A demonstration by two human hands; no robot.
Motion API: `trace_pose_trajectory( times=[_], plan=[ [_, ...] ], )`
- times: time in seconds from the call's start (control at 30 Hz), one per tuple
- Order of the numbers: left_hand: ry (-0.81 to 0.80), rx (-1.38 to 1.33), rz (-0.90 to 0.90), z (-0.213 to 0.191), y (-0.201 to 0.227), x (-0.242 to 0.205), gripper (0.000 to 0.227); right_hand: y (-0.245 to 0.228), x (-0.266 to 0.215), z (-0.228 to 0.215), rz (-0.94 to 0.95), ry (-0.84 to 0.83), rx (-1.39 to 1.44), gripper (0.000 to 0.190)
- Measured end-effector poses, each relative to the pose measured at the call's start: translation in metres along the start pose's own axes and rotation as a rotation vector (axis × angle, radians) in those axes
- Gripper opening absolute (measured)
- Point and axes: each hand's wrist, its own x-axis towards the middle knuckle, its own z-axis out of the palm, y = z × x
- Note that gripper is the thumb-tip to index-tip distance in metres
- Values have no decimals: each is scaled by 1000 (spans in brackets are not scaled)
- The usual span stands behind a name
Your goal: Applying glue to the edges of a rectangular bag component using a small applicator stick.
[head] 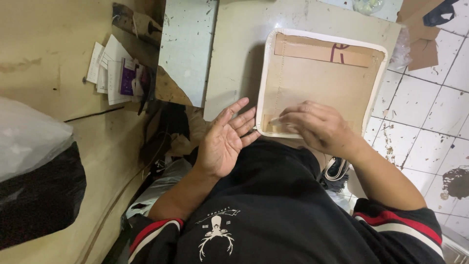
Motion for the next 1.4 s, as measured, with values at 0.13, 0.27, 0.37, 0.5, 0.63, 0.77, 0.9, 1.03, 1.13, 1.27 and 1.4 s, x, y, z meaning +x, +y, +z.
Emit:
trace_pose_trajectory(
  times=[0.13,0.27,0.37,0.5,0.63,0.77,0.9,1.03,1.13,1.27,1.4],
  plan=[
    [-6,1,8,-2,-1,0,65,-14,14,-4,-96,-60,-79,27],
    [-8,2,12,-3,-1,1,65,-15,17,-8,-144,-104,-132,34],
    [-5,2,9,0,0,0,66,-9,15,0,-253,-86,-120,36],
    [8,12,10,-6,0,2,66,-15,15,-15,-241,-136,-190,45],
    [17,15,6,-8,-2,3,66,-12,5,-14,-183,-101,-205,42],
    [39,32,3,-6,-2,2,67,-15,19,-8,-270,-71,-202,46],
    [73,40,23,-12,-13,-1,65,2,-11,-26,-163,-92,-295,40],
    [94,87,92,-29,-49,-8,30,-2,-10,-74,108,19,-193,18],
    [-5,238,-77,-18,-74,-3,19,18,-18,-96,262,156,-84,18],
    [-26,365,-101,7,-109,24,25,43,-4,-119,464,468,-31,13],
    [117,324,-37,15,-118,39,28,87,9,-141,442,696,117,12]
  ],
)
